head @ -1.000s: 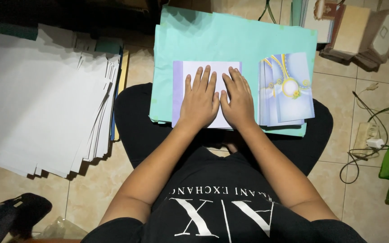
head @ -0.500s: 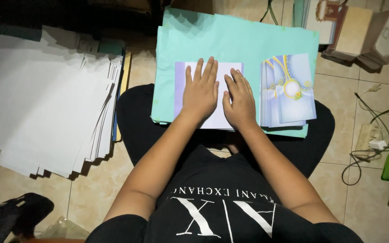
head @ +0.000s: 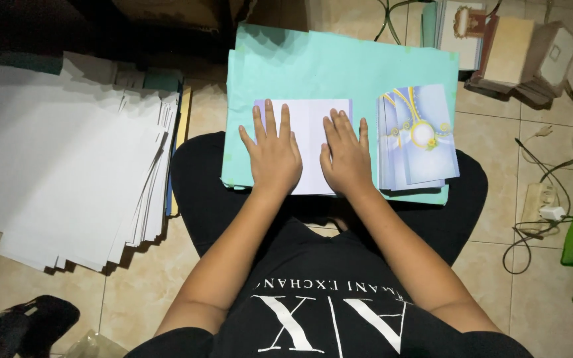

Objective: The person is manually folding pre-printed paper invitations in half while sitting on the floor.

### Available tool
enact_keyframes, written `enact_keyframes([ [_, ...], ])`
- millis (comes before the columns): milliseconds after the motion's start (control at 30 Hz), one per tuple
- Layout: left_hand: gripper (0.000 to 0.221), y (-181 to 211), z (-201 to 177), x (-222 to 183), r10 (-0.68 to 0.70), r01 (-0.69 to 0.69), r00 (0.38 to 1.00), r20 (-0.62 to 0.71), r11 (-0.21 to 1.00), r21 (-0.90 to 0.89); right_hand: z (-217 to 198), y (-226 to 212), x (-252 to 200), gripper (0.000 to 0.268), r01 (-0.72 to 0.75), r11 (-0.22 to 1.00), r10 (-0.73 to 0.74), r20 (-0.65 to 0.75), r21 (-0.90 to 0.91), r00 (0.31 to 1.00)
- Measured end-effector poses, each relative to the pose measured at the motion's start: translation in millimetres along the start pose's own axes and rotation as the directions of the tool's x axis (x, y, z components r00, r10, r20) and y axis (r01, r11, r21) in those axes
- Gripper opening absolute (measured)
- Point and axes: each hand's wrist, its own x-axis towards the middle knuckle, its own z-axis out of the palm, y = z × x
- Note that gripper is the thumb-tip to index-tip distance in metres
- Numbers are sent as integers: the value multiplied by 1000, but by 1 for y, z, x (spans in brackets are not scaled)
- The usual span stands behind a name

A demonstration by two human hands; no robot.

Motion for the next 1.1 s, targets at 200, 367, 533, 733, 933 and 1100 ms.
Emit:
enact_keyframes([
  [200,55,5,-1,0,-10,7,996,93,1000,30,-1,-11,0,61,148,983,-124,201,-109,972],
  [367,55,5,2,-2,24,-30,993,113,998,50,-13,-16,25,59,164,984,-142,246,-71,959],
  [533,55,4,3,0,32,-37,996,83,998,48,-15,-20,27,59,152,987,-132,250,-59,959],
  [733,55,5,4,2,5,-10,995,102,999,48,-2,-16,-13,64,222,973,-200,265,-56,943],
  [933,55,4,5,1,22,-28,996,86,997,71,0,-8,13,62,225,972,-208,204,-62,956],
  [1100,57,3,-1,0,35,-45,991,126,996,80,-7,-10,22,58,4,1000,-3,79,-14,997],
])
